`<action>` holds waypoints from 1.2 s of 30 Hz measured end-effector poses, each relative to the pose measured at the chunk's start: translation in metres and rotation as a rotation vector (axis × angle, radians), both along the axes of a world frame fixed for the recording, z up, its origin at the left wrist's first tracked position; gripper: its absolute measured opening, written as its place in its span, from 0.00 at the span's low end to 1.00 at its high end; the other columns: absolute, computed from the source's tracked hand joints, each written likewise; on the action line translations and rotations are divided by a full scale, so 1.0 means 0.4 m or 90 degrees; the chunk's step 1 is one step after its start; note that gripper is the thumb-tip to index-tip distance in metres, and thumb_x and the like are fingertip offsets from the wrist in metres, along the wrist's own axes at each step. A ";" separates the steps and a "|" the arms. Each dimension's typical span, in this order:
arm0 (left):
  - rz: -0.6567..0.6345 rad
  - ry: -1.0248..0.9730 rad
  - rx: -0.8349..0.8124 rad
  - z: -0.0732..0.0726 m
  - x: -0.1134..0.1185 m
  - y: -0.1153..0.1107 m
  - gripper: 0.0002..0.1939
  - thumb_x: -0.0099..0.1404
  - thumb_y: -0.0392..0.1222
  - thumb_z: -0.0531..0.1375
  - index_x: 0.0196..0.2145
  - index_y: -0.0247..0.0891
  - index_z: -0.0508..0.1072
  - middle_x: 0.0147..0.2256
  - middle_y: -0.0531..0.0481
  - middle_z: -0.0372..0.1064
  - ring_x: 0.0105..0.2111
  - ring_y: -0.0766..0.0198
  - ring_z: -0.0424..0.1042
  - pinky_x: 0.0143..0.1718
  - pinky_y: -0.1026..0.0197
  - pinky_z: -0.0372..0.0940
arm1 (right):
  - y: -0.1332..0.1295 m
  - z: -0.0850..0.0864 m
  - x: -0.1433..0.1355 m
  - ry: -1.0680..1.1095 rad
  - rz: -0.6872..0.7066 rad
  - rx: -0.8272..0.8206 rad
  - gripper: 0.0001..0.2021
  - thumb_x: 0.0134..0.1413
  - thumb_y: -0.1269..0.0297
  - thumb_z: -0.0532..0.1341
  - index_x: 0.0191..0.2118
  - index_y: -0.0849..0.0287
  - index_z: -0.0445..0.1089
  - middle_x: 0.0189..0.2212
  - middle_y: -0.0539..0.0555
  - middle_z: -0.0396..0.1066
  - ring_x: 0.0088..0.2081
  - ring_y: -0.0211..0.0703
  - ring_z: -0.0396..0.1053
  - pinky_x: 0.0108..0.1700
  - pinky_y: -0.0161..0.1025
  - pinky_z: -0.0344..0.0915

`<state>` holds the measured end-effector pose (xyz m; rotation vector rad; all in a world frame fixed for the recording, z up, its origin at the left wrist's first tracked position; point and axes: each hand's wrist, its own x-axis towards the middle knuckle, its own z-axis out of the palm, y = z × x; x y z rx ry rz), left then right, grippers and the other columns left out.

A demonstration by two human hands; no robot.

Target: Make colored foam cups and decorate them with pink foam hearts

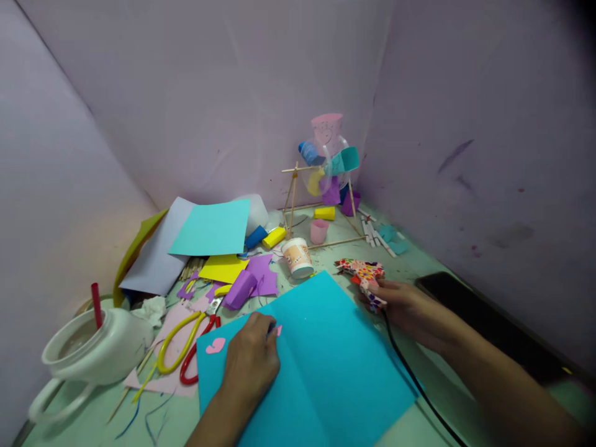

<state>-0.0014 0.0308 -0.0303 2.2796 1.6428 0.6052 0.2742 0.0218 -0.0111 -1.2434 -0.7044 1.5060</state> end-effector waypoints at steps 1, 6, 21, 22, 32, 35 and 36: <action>-0.001 0.000 0.005 -0.002 0.000 0.001 0.10 0.62 0.32 0.50 0.30 0.38 0.70 0.31 0.46 0.71 0.31 0.58 0.71 0.32 0.59 0.61 | -0.013 0.004 0.001 -0.049 0.007 0.003 0.11 0.44 0.63 0.68 0.36 0.61 0.74 0.36 0.57 0.74 0.40 0.48 0.72 0.41 0.40 0.68; 0.024 -0.029 0.073 -0.010 0.006 0.004 0.10 0.60 0.28 0.49 0.27 0.38 0.67 0.26 0.47 0.68 0.24 0.59 0.67 0.25 0.60 0.58 | -0.064 0.042 -0.032 -0.365 -0.165 -0.012 0.28 0.35 0.62 0.70 0.48 0.57 0.70 0.59 0.60 0.60 0.60 0.61 0.53 0.58 0.52 0.54; -0.197 -0.185 0.456 0.038 -0.009 -0.039 0.13 0.60 0.26 0.52 0.37 0.43 0.65 0.33 0.50 0.63 0.32 0.66 0.68 0.32 0.65 0.67 | -0.025 0.038 -0.275 0.281 0.302 -0.194 0.09 0.42 0.64 0.67 0.30 0.64 0.72 0.26 0.50 0.72 0.17 0.27 0.63 0.12 0.23 0.59; -0.207 -0.178 0.465 0.042 -0.008 -0.040 0.13 0.59 0.26 0.53 0.37 0.43 0.65 0.34 0.50 0.63 0.32 0.66 0.68 0.32 0.65 0.67 | -0.025 0.038 -0.272 0.287 0.332 -0.208 0.11 0.40 0.63 0.68 0.30 0.65 0.72 0.27 0.50 0.73 0.17 0.28 0.64 0.13 0.25 0.62; -0.229 -0.184 0.413 0.026 0.000 -0.036 0.11 0.60 0.26 0.52 0.37 0.40 0.66 0.36 0.47 0.66 0.34 0.65 0.70 0.35 0.66 0.67 | -0.038 0.066 -0.285 -0.248 0.192 0.155 0.03 0.37 0.71 0.67 0.24 0.59 0.77 0.21 0.48 0.72 0.24 0.35 0.63 0.29 0.34 0.59; -0.175 -0.279 0.292 0.021 0.005 -0.045 0.10 0.61 0.30 0.54 0.39 0.41 0.67 0.34 0.49 0.69 0.34 0.64 0.71 0.33 0.66 0.67 | -0.037 0.069 -0.291 -0.277 0.149 0.182 0.02 0.41 0.70 0.65 0.23 0.57 0.76 0.22 0.48 0.73 0.27 0.38 0.65 0.32 0.35 0.58; -0.144 -0.318 0.222 0.020 0.008 -0.050 0.08 0.62 0.32 0.55 0.39 0.41 0.67 0.33 0.50 0.70 0.33 0.64 0.72 0.32 0.67 0.67 | -0.035 0.069 -0.296 -0.267 0.127 0.186 0.03 0.42 0.69 0.65 0.23 0.57 0.75 0.22 0.48 0.73 0.27 0.38 0.65 0.32 0.35 0.59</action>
